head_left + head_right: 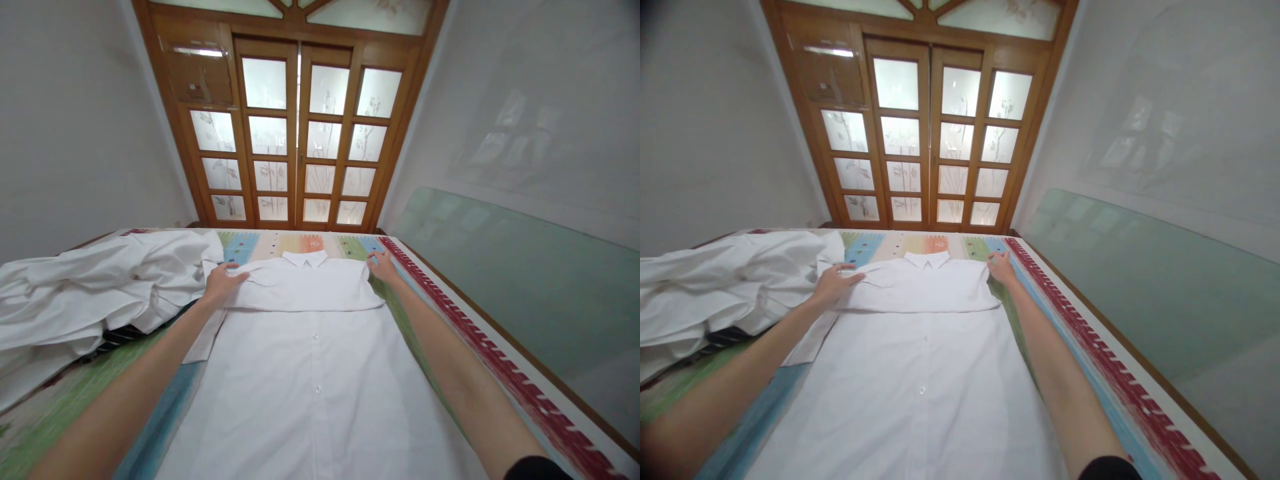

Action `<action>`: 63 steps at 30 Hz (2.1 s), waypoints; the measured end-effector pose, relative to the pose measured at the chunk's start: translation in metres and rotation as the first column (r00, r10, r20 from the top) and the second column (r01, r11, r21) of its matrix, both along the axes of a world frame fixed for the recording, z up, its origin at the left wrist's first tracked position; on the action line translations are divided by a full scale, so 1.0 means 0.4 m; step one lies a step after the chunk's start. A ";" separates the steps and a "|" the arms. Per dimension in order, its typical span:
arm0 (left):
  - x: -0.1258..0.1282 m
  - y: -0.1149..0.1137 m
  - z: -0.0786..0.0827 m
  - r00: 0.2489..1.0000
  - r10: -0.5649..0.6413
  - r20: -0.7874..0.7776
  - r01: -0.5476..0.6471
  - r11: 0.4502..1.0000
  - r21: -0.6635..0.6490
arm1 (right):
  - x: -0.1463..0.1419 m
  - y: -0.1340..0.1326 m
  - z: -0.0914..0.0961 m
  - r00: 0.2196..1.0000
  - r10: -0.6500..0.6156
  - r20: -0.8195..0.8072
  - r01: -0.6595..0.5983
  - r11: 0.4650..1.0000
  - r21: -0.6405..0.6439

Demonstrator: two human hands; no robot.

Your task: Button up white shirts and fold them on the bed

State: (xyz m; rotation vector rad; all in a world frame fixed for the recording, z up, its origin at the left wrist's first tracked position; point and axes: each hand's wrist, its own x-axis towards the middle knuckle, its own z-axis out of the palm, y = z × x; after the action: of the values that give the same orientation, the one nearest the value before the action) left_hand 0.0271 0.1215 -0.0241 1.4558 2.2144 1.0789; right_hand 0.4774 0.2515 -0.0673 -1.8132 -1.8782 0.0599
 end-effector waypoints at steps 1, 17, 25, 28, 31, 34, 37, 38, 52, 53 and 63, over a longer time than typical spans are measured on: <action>-0.002 0.016 -0.007 0.999 0.012 -0.035 -0.013 1.000 -0.024 | 0.000 -0.009 0.000 1.000 -0.004 -0.002 0.004 1.000 0.003; 0.002 0.079 -0.040 0.989 -0.005 -0.148 -0.011 0.994 -0.109 | -0.035 -0.134 -0.007 0.971 0.071 0.227 -0.016 0.971 -0.238; 0.035 0.091 -0.036 0.996 -0.029 -0.084 0.019 0.994 -0.111 | -0.015 -0.159 -0.012 0.982 -0.052 0.182 0.095 0.966 -0.239; 0.033 0.092 -0.051 0.996 -0.030 -0.083 0.017 0.987 -0.157 | -0.017 -0.167 -0.005 0.983 -0.107 0.152 0.138 0.967 -0.213; 0.023 0.091 -0.062 0.999 -0.014 -0.049 0.006 0.989 -0.148 | -0.024 -0.182 0.007 0.991 -0.061 0.122 0.078 0.987 -0.138; 0.014 0.090 -0.061 0.997 0.019 0.078 -0.011 0.995 -0.104 | -0.038 -0.220 0.013 0.970 0.150 0.193 -0.146 0.989 -0.036; 0.022 0.094 -0.036 0.938 0.012 0.347 0.018 0.996 -0.083 | -0.063 -0.272 0.012 0.872 0.308 0.381 -0.346 0.938 0.032; 0.032 0.097 -0.021 0.902 -0.005 0.431 0.037 0.997 -0.067 | -0.072 -0.288 0.012 0.846 0.310 0.434 -0.363 0.931 0.043; 0.581 0.165 0.327 0.389 -0.726 0.567 0.258 0.676 0.690 | -0.104 -0.291 0.016 0.825 0.178 0.537 -0.287 0.950 0.126; 0.593 0.174 0.329 0.308 -0.756 0.578 0.235 0.649 0.723 | -0.089 -0.290 0.013 0.832 0.158 0.532 -0.265 0.955 0.131; 0.326 0.223 0.055 0.683 -0.200 0.703 0.153 0.980 0.130 | -0.010 -0.290 -0.012 0.948 -0.304 0.092 0.294 0.950 0.109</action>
State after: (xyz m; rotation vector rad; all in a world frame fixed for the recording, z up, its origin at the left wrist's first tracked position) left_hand 0.1574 0.2107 -0.0023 0.9802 1.4589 1.3555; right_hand 0.4734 0.1356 -0.0721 -2.0495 -1.6229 -0.2355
